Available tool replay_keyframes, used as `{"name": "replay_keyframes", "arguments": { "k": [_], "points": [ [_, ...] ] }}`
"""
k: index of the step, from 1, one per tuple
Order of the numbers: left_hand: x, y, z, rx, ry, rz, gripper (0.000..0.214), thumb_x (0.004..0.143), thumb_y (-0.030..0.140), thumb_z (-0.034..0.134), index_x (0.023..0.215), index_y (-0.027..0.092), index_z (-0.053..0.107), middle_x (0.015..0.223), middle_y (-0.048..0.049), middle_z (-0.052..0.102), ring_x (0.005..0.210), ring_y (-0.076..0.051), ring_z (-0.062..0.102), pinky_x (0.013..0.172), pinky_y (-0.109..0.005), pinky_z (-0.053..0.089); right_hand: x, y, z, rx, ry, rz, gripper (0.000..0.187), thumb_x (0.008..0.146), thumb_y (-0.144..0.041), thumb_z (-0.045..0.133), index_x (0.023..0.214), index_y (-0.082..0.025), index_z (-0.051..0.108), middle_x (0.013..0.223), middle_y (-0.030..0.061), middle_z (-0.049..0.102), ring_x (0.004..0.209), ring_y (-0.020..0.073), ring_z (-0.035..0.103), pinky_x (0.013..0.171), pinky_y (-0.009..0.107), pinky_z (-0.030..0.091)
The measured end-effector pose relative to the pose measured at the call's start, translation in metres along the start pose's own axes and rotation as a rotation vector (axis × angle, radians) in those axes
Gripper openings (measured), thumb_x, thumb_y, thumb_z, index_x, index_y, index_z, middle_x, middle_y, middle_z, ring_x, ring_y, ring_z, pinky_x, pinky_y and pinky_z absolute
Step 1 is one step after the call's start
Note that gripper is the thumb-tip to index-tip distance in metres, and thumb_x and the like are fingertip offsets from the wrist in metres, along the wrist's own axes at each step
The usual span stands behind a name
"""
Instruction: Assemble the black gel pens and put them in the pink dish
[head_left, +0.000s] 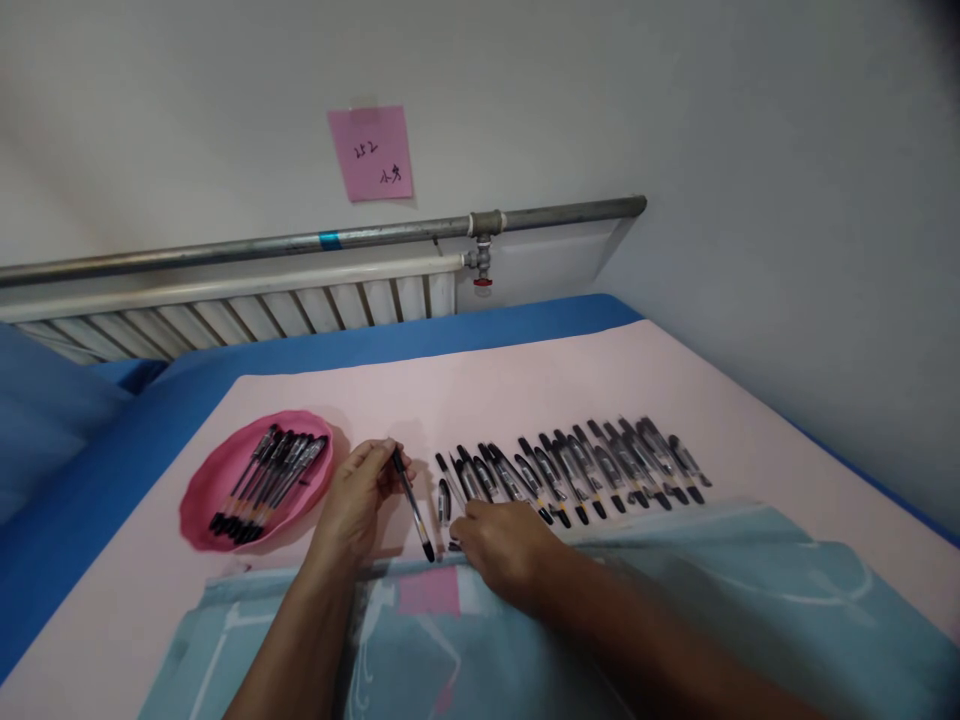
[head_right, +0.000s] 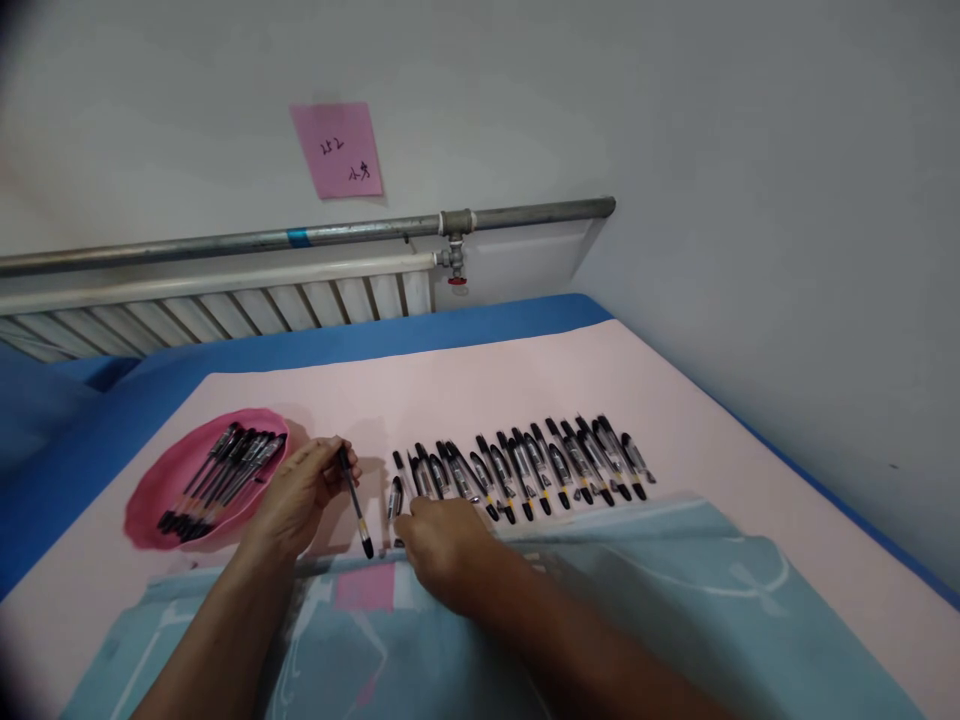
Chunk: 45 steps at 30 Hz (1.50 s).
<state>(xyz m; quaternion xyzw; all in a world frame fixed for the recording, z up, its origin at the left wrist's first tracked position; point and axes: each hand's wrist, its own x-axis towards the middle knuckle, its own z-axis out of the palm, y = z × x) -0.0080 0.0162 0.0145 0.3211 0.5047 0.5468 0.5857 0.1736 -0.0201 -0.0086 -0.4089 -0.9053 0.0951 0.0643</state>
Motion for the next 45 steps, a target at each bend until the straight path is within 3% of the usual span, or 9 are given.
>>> {"name": "replay_keyframes", "arguments": {
  "k": [5, 11, 23, 28, 34, 37, 43, 45],
  "points": [
    [0.0, -0.001, 0.0, 0.005, 0.007, -0.006, 0.025, 0.064, 0.035, 0.066, 0.071, 0.013, 0.056, 0.063, 0.0009, 0.06, 0.055, -0.011, 0.058, 0.055, -0.022, 0.044, -0.003, -0.004, -0.006, -0.014, 0.005, -0.08, 0.015, 0.082, -0.018, 0.045, 0.087, -0.025, 0.058, 0.074, 0.0008, 0.055, 0.056, 0.0115, 0.046, 0.046, 0.028, 0.011],
    [0.0, -0.001, 0.0, 0.011, 0.014, -0.008, 0.025, 0.064, 0.035, 0.066, 0.071, 0.013, 0.056, 0.063, 0.0004, 0.061, 0.055, -0.011, 0.058, 0.054, -0.022, 0.044, 0.001, -0.006, -0.009, -0.039, -0.082, -0.077, 0.018, 0.08, -0.015, 0.044, 0.089, -0.023, 0.058, 0.078, 0.002, 0.056, 0.056, 0.0109, 0.046, 0.046, 0.024, 0.016],
    [-0.004, 0.002, 0.002, 0.016, -0.014, -0.02, 0.026, 0.064, 0.037, 0.064, 0.073, 0.015, 0.053, 0.061, 0.0028, 0.058, 0.052, -0.011, 0.057, 0.05, -0.022, 0.045, 0.004, -0.007, -0.008, 0.042, -0.099, -0.094, 0.012, 0.081, -0.016, 0.044, 0.087, -0.018, 0.054, 0.085, 0.0023, 0.059, 0.067, 0.0135, 0.052, 0.05, 0.024, 0.026],
    [-0.003, 0.0, 0.002, 0.06, -0.036, 0.0, 0.026, 0.066, 0.038, 0.063, 0.077, 0.017, 0.053, 0.058, 0.0062, 0.052, 0.04, -0.005, 0.045, 0.035, -0.016, 0.033, 0.005, -0.004, -0.005, 0.054, -0.127, -0.068, 0.012, 0.082, -0.019, 0.042, 0.084, -0.018, 0.054, 0.087, 0.0036, 0.058, 0.07, 0.0144, 0.053, 0.053, 0.025, 0.03],
    [-0.004, -0.003, 0.002, 0.149, -0.074, 0.018, 0.024, 0.07, 0.039, 0.06, 0.078, 0.017, 0.056, 0.057, 0.0065, 0.05, 0.037, -0.003, 0.038, 0.032, -0.014, 0.025, 0.005, -0.009, -0.008, 0.104, -0.107, 0.009, 0.016, 0.085, -0.02, 0.038, 0.088, -0.016, 0.053, 0.084, 0.0054, 0.06, 0.067, 0.0153, 0.054, 0.055, 0.025, 0.031],
    [-0.007, -0.004, 0.006, 0.27, -0.127, 0.009, 0.024, 0.073, 0.041, 0.056, 0.08, 0.018, 0.056, 0.055, 0.0065, 0.049, 0.037, -0.005, 0.04, 0.031, -0.015, 0.025, 0.008, -0.007, -0.014, 0.274, -0.053, 0.096, 0.017, 0.086, -0.021, 0.037, 0.094, -0.016, 0.052, 0.081, 0.0047, 0.061, 0.067, 0.0146, 0.054, 0.057, 0.024, 0.033],
    [-0.012, -0.011, 0.012, 0.517, -0.387, -0.034, 0.023, 0.075, 0.039, 0.052, 0.068, 0.018, 0.054, 0.049, 0.0076, 0.042, 0.037, -0.005, 0.032, 0.036, -0.017, 0.02, 0.012, 0.005, -0.018, 0.629, 0.317, 0.167, 0.017, 0.083, -0.016, 0.041, 0.091, -0.017, 0.056, 0.081, 0.0034, 0.061, 0.071, 0.0122, 0.054, 0.063, 0.022, 0.039],
    [-0.012, -0.013, 0.013, 0.573, -0.417, -0.02, 0.021, 0.075, 0.036, 0.052, 0.065, 0.017, 0.054, 0.049, 0.0067, 0.043, 0.04, -0.006, 0.032, 0.039, -0.018, 0.021, 0.013, 0.006, -0.016, 0.703, 0.363, 0.194, 0.015, 0.082, -0.016, 0.044, 0.09, -0.017, 0.056, 0.076, 0.0017, 0.06, 0.068, 0.0113, 0.054, 0.062, 0.022, 0.039]
  ]
}}
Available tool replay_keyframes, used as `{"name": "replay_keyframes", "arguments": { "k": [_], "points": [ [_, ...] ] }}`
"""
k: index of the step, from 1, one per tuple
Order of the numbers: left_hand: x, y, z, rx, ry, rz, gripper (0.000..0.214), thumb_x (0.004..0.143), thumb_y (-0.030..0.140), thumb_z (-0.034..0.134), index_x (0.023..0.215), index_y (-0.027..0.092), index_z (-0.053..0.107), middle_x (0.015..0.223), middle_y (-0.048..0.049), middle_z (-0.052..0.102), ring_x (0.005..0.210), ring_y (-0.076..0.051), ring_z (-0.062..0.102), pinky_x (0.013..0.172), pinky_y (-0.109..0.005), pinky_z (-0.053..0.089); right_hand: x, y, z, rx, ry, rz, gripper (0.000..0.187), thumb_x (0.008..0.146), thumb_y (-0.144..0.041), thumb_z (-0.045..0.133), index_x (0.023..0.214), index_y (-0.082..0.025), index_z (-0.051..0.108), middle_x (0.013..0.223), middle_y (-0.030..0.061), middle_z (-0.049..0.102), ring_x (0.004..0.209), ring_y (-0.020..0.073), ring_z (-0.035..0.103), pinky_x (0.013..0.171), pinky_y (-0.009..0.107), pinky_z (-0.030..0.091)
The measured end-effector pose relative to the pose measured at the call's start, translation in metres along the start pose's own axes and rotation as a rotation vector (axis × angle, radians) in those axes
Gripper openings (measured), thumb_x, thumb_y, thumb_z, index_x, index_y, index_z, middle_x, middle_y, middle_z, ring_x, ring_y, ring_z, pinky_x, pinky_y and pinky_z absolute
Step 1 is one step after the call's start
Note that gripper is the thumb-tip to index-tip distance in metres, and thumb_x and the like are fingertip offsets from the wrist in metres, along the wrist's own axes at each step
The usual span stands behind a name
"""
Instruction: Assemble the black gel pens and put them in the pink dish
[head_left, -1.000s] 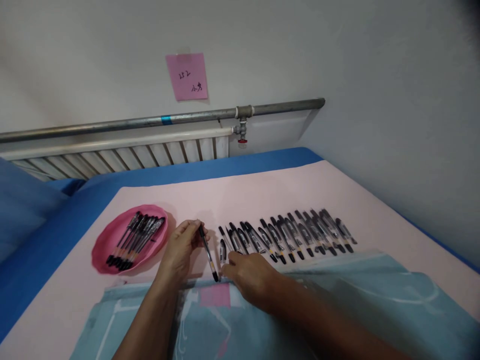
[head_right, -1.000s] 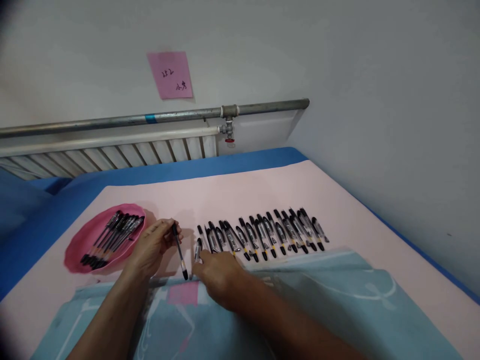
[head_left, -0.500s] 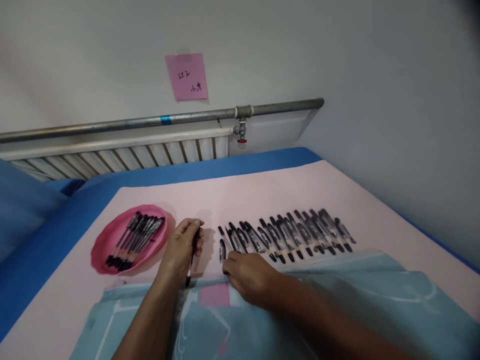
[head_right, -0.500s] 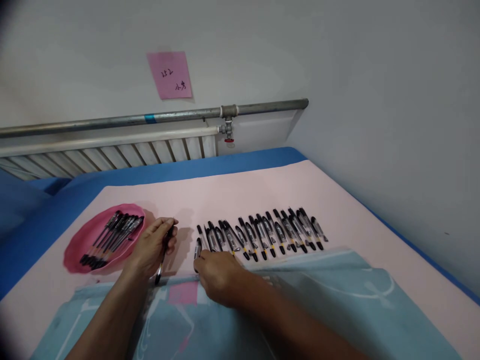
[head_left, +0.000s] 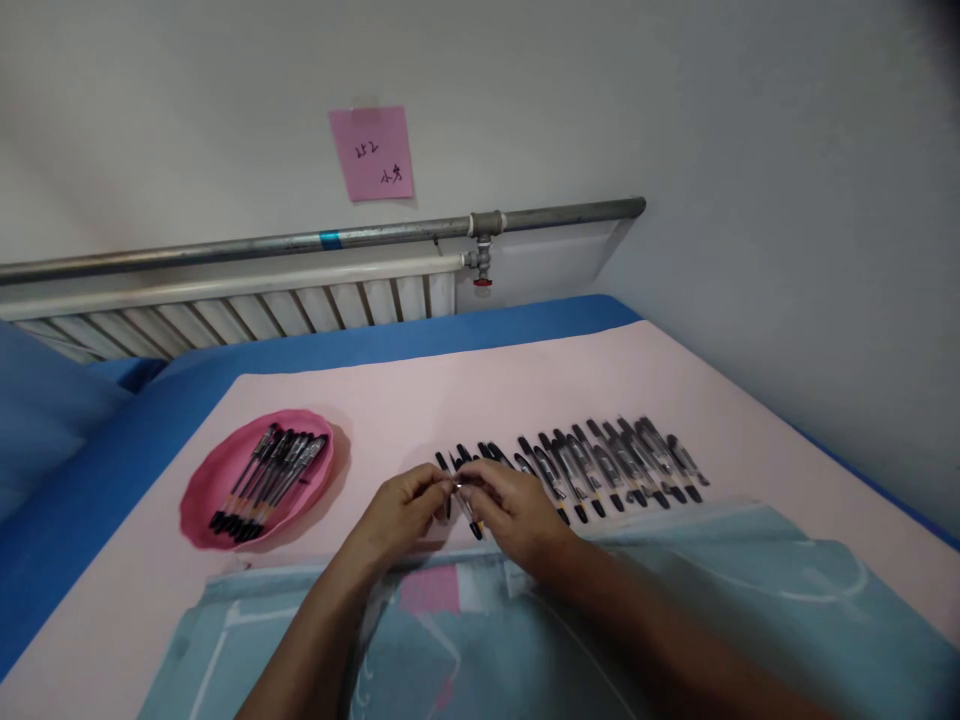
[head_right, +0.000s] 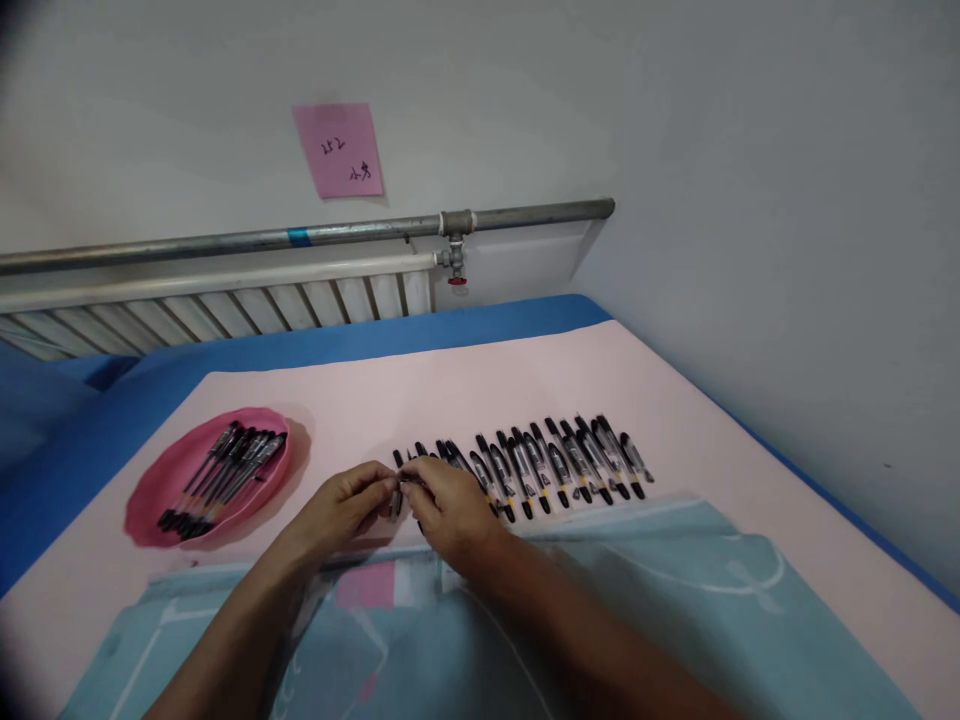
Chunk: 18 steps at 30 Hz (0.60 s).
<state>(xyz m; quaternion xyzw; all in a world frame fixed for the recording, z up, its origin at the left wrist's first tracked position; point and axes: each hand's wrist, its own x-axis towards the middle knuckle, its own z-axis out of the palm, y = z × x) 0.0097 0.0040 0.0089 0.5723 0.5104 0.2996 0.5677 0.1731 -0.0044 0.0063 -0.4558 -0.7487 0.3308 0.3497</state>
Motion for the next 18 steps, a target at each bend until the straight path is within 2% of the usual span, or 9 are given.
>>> {"name": "replay_keyframes", "arguments": {
  "k": [3, 7, 12, 18],
  "points": [
    [-0.0007, 0.0009, 0.0019, 0.061, 0.0, 0.017, 0.016, 0.074, 0.03, 0.051, 0.067, 0.017, 0.056, 0.052, 0.0054, 0.046, 0.045, -0.008, 0.036, 0.043, -0.019, 0.025, -0.0003, 0.0003, 0.0026, 0.087, -0.008, 0.062, 0.01, 0.08, -0.018, 0.047, 0.085, -0.017, 0.055, 0.066, -0.0017, 0.058, 0.06, 0.0098, 0.052, 0.057, 0.02, 0.039],
    [-0.0024, 0.0039, 0.0028, 0.024, -0.016, 0.014, 0.014, 0.072, 0.03, 0.052, 0.067, 0.017, 0.056, 0.052, 0.0056, 0.045, 0.046, -0.008, 0.037, 0.044, -0.019, 0.024, 0.0004, -0.0007, 0.0036, 0.137, -0.003, 0.089, 0.009, 0.079, -0.022, 0.048, 0.078, -0.018, 0.057, 0.06, -0.0031, 0.055, 0.057, 0.0095, 0.05, 0.054, 0.019, 0.038],
    [-0.0031, 0.0066, 0.0032, -0.034, -0.037, 0.011, 0.019, 0.072, 0.034, 0.054, 0.065, 0.017, 0.054, 0.05, 0.0058, 0.044, 0.042, -0.007, 0.032, 0.041, -0.019, 0.021, 0.002, -0.0006, 0.0011, 0.16, 0.068, 0.125, 0.01, 0.077, -0.02, 0.049, 0.08, -0.017, 0.059, 0.067, -0.0018, 0.058, 0.061, 0.0096, 0.052, 0.056, 0.02, 0.04],
    [-0.005, 0.0094, 0.0026, -0.028, -0.068, 0.006, 0.019, 0.072, 0.034, 0.055, 0.064, 0.017, 0.054, 0.051, 0.006, 0.042, 0.045, -0.007, 0.034, 0.042, -0.019, 0.022, 0.0016, -0.0011, 0.0014, 0.173, 0.06, 0.144, 0.01, 0.076, -0.02, 0.05, 0.079, -0.017, 0.06, 0.068, -0.0016, 0.058, 0.062, 0.0095, 0.053, 0.056, 0.019, 0.041]
  ]
}}
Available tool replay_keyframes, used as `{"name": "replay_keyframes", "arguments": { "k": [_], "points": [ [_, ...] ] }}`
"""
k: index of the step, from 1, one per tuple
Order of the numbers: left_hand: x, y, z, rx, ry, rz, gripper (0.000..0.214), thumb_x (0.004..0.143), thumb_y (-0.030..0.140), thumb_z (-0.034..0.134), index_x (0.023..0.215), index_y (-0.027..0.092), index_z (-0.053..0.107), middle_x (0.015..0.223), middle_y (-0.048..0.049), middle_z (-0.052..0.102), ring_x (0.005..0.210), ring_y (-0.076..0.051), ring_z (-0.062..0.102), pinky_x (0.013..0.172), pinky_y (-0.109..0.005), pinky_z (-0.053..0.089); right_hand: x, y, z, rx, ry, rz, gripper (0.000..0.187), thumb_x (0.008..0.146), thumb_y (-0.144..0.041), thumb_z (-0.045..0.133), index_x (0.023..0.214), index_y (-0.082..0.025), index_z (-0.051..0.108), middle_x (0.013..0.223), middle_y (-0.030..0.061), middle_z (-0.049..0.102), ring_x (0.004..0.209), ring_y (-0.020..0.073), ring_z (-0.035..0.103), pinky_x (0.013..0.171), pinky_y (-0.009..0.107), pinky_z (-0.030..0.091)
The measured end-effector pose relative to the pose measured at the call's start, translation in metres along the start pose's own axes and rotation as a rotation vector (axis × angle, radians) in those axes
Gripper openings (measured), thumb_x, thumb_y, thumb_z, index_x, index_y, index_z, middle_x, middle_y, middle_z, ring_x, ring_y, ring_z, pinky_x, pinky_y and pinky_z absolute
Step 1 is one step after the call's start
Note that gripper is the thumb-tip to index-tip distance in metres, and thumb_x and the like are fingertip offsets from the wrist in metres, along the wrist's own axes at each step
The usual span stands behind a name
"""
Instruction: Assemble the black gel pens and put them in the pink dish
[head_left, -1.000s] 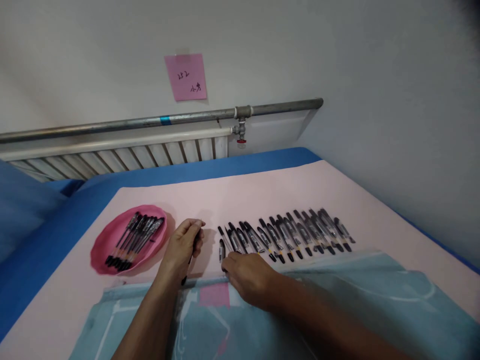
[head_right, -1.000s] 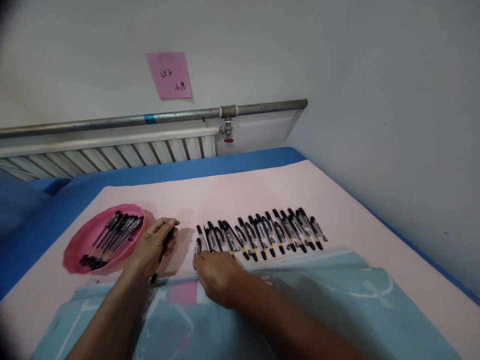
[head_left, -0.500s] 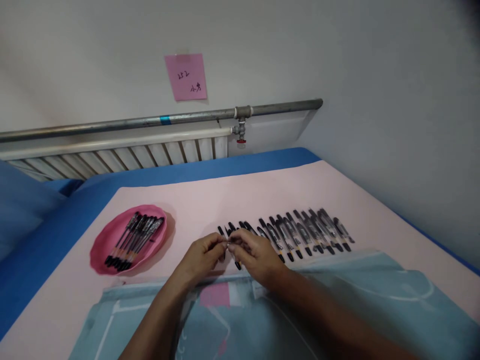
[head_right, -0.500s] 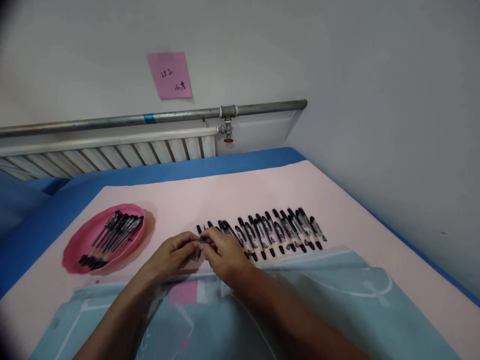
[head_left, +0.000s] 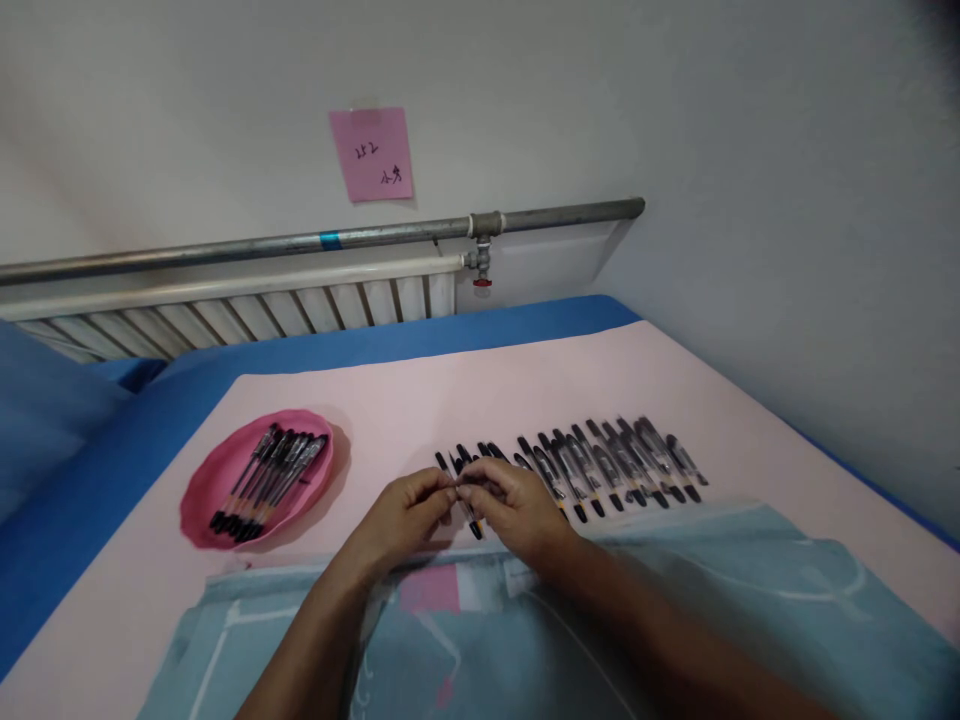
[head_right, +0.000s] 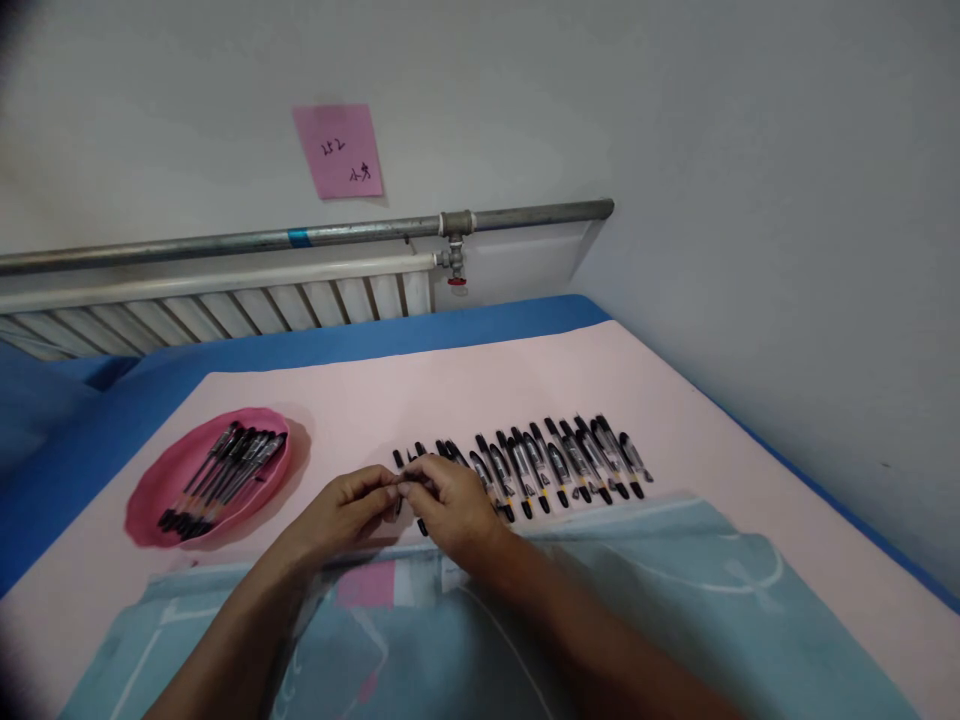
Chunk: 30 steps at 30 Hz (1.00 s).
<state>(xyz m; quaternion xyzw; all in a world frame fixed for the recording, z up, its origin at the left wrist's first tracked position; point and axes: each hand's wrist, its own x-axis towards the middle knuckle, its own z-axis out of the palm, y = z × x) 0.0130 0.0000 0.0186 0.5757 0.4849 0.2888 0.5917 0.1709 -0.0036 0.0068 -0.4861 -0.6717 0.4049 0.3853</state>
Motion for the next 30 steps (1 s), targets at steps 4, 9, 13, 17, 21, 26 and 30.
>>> {"name": "replay_keyframes", "arguments": {
  "k": [4, 9, 13, 17, 21, 26, 30],
  "points": [
    [-0.0007, 0.0003, -0.0008, -0.017, -0.022, -0.027, 0.019, 0.072, 0.035, 0.055, 0.065, 0.017, 0.053, 0.05, 0.0064, 0.04, 0.042, -0.007, 0.03, 0.041, -0.019, 0.018, -0.0001, 0.0014, 0.0004, 0.015, 0.019, -0.013, 0.011, 0.076, -0.021, 0.051, 0.08, -0.018, 0.06, 0.069, -0.0011, 0.059, 0.063, 0.0099, 0.054, 0.057, 0.02, 0.043],
    [-0.0006, -0.001, -0.001, -0.007, -0.015, -0.005, 0.019, 0.073, 0.036, 0.054, 0.065, 0.018, 0.053, 0.051, 0.0066, 0.04, 0.042, -0.006, 0.029, 0.041, -0.019, 0.019, -0.0001, 0.0023, -0.0007, -0.032, 0.053, -0.05, 0.011, 0.076, -0.021, 0.051, 0.08, -0.018, 0.06, 0.069, -0.0005, 0.06, 0.063, 0.0104, 0.054, 0.058, 0.021, 0.043],
    [-0.0005, -0.002, -0.0017, 0.0, -0.018, -0.01, 0.017, 0.074, 0.033, 0.052, 0.066, 0.018, 0.053, 0.052, 0.0062, 0.042, 0.043, -0.006, 0.03, 0.041, -0.019, 0.019, -0.0007, 0.0017, -0.0013, -0.071, 0.081, -0.064, 0.011, 0.076, -0.023, 0.051, 0.079, -0.018, 0.06, 0.068, -0.0003, 0.059, 0.063, 0.0105, 0.054, 0.057, 0.021, 0.042],
    [0.0001, -0.0041, -0.0026, -0.01, -0.023, 0.0, 0.017, 0.075, 0.032, 0.052, 0.067, 0.017, 0.053, 0.053, 0.0055, 0.043, 0.043, -0.006, 0.031, 0.041, -0.019, 0.02, -0.0006, 0.001, -0.0016, -0.084, 0.083, -0.067, 0.011, 0.076, -0.022, 0.051, 0.078, -0.017, 0.06, 0.066, -0.0009, 0.057, 0.06, 0.01, 0.052, 0.055, 0.02, 0.04],
    [-0.0001, -0.0038, -0.0029, -0.006, -0.027, 0.012, 0.017, 0.075, 0.034, 0.052, 0.07, 0.017, 0.055, 0.054, 0.0056, 0.044, 0.043, -0.006, 0.03, 0.041, -0.019, 0.02, -0.0001, 0.0027, -0.0015, -0.104, 0.072, -0.081, 0.01, 0.076, -0.021, 0.051, 0.079, -0.017, 0.061, 0.068, -0.0007, 0.058, 0.062, 0.0101, 0.052, 0.056, 0.021, 0.04],
    [-0.0017, -0.0004, -0.0015, 0.026, -0.034, -0.009, 0.02, 0.076, 0.035, 0.051, 0.067, 0.017, 0.051, 0.054, 0.0062, 0.042, 0.044, -0.006, 0.03, 0.042, -0.019, 0.019, -0.0001, 0.005, -0.001, -0.083, 0.032, -0.073, 0.01, 0.076, -0.02, 0.051, 0.079, -0.018, 0.061, 0.071, -0.0004, 0.059, 0.064, 0.0104, 0.053, 0.058, 0.021, 0.041],
    [-0.0025, 0.0005, -0.0018, 0.043, -0.048, -0.016, 0.021, 0.076, 0.035, 0.051, 0.067, 0.017, 0.05, 0.052, 0.0073, 0.039, 0.044, -0.006, 0.028, 0.042, -0.019, 0.019, -0.0004, 0.0039, -0.0006, -0.061, 0.025, -0.059, 0.01, 0.075, -0.02, 0.052, 0.079, -0.018, 0.061, 0.072, -0.0001, 0.06, 0.065, 0.0109, 0.054, 0.059, 0.021, 0.041]
  ]
}}
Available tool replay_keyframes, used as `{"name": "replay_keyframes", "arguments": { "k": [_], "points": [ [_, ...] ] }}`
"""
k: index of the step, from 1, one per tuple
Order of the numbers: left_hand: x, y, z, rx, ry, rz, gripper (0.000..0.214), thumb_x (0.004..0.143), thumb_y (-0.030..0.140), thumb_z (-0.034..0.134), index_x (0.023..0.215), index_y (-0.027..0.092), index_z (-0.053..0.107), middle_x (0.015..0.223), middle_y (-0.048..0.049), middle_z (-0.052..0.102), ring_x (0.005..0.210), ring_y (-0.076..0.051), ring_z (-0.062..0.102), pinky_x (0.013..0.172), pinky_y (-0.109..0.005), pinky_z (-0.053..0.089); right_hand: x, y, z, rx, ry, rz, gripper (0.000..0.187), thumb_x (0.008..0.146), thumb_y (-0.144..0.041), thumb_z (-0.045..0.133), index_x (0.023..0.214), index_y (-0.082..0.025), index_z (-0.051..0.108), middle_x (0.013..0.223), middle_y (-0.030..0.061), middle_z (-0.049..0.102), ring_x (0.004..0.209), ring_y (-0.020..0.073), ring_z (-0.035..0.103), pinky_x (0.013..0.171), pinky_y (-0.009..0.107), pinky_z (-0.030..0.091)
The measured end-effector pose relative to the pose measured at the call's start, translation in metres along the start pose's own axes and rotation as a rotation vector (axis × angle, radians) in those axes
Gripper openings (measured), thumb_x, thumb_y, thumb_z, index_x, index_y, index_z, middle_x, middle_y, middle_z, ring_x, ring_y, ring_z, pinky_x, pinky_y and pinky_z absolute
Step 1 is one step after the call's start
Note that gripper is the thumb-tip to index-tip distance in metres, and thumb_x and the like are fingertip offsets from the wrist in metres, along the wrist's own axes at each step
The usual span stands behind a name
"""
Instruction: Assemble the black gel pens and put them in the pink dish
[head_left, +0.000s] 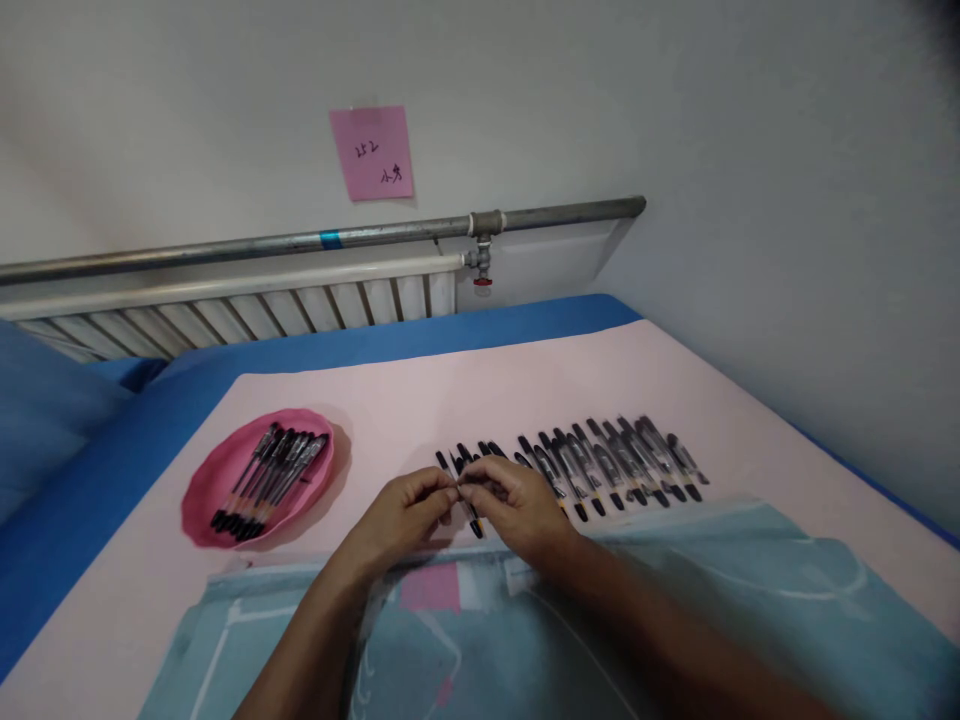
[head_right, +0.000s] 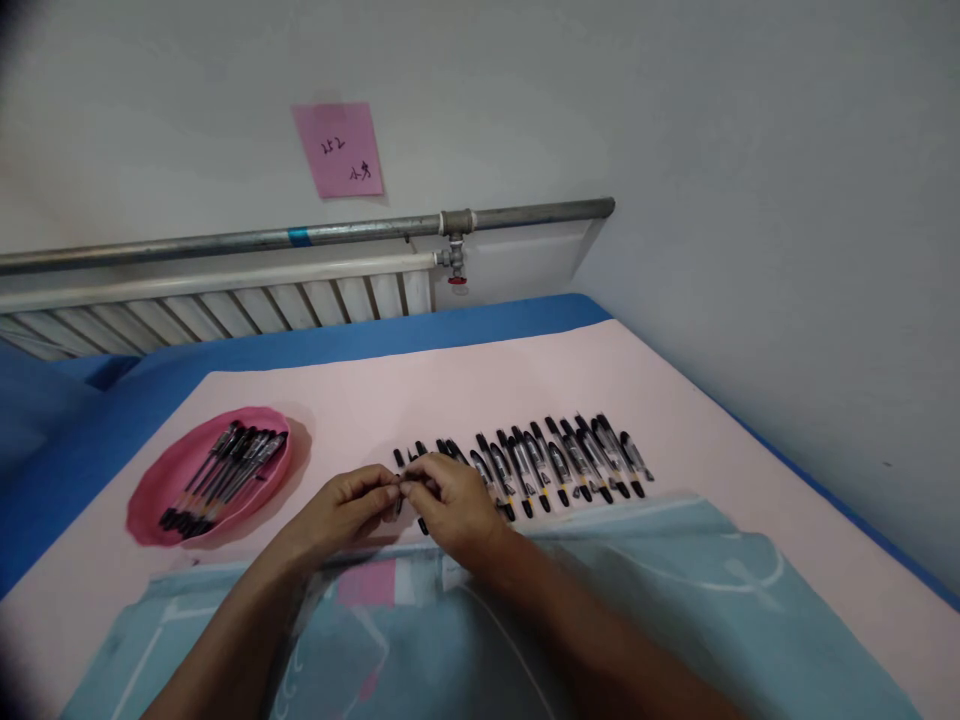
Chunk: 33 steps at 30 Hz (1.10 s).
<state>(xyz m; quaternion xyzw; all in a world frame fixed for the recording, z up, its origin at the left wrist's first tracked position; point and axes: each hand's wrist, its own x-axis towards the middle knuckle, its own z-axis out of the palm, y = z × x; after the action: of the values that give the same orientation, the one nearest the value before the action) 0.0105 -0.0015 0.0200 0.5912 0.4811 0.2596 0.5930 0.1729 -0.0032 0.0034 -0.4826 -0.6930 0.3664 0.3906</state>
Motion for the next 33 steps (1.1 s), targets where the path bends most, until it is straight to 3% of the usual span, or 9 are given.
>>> {"name": "replay_keyframes", "arguments": {
  "k": [8, 18, 23, 28, 33],
  "points": [
    [0.0, 0.0, -0.001, -0.01, -0.005, -0.008, 0.021, 0.077, 0.036, 0.051, 0.076, 0.015, 0.051, 0.057, 0.0063, 0.043, 0.044, -0.004, 0.029, 0.041, -0.018, 0.019, 0.002, 0.0, 0.001, 0.152, -0.04, 0.089, 0.009, 0.072, -0.019, 0.053, 0.076, -0.018, 0.06, 0.064, -0.0015, 0.057, 0.058, 0.0102, 0.051, 0.053, 0.021, 0.04],
    [-0.002, -0.004, -0.004, -0.153, -0.103, -0.033, 0.026, 0.077, 0.04, 0.054, 0.086, 0.016, 0.051, 0.054, 0.0087, 0.04, 0.042, -0.003, 0.03, 0.041, -0.016, 0.02, 0.003, -0.008, -0.002, 0.41, -0.142, 0.324, 0.007, 0.069, -0.02, 0.054, 0.076, -0.017, 0.056, 0.049, -0.0061, 0.047, 0.042, 0.0061, 0.041, 0.039, 0.018, 0.031],
    [-0.003, -0.004, -0.004, -0.172, -0.103, -0.069, 0.021, 0.073, 0.033, 0.06, 0.083, 0.016, 0.051, 0.055, 0.0096, 0.039, 0.045, -0.003, 0.029, 0.043, -0.015, 0.025, 0.003, -0.005, -0.001, 0.346, -0.153, 0.29, 0.008, 0.069, -0.017, 0.053, 0.075, -0.017, 0.059, 0.054, -0.0046, 0.051, 0.046, 0.0065, 0.044, 0.042, 0.018, 0.034],
    [-0.001, -0.011, -0.005, -0.234, -0.085, -0.073, 0.022, 0.067, 0.029, 0.066, 0.074, 0.017, 0.049, 0.066, 0.0066, 0.046, 0.056, -0.006, 0.043, 0.053, -0.018, 0.035, 0.002, -0.001, 0.0, 0.255, -0.158, 0.154, 0.011, 0.068, -0.015, 0.054, 0.076, -0.017, 0.062, 0.066, -0.0015, 0.057, 0.057, 0.0087, 0.05, 0.051, 0.019, 0.039],
    [0.0, -0.016, -0.008, -0.205, -0.094, -0.056, 0.022, 0.066, 0.028, 0.066, 0.074, 0.016, 0.049, 0.066, 0.0048, 0.048, 0.058, -0.007, 0.043, 0.053, -0.018, 0.034, 0.002, 0.001, -0.001, 0.23, -0.151, 0.119, 0.013, 0.068, -0.015, 0.055, 0.078, -0.017, 0.063, 0.069, -0.0005, 0.059, 0.061, 0.0103, 0.051, 0.055, 0.022, 0.04]
  ]
}}
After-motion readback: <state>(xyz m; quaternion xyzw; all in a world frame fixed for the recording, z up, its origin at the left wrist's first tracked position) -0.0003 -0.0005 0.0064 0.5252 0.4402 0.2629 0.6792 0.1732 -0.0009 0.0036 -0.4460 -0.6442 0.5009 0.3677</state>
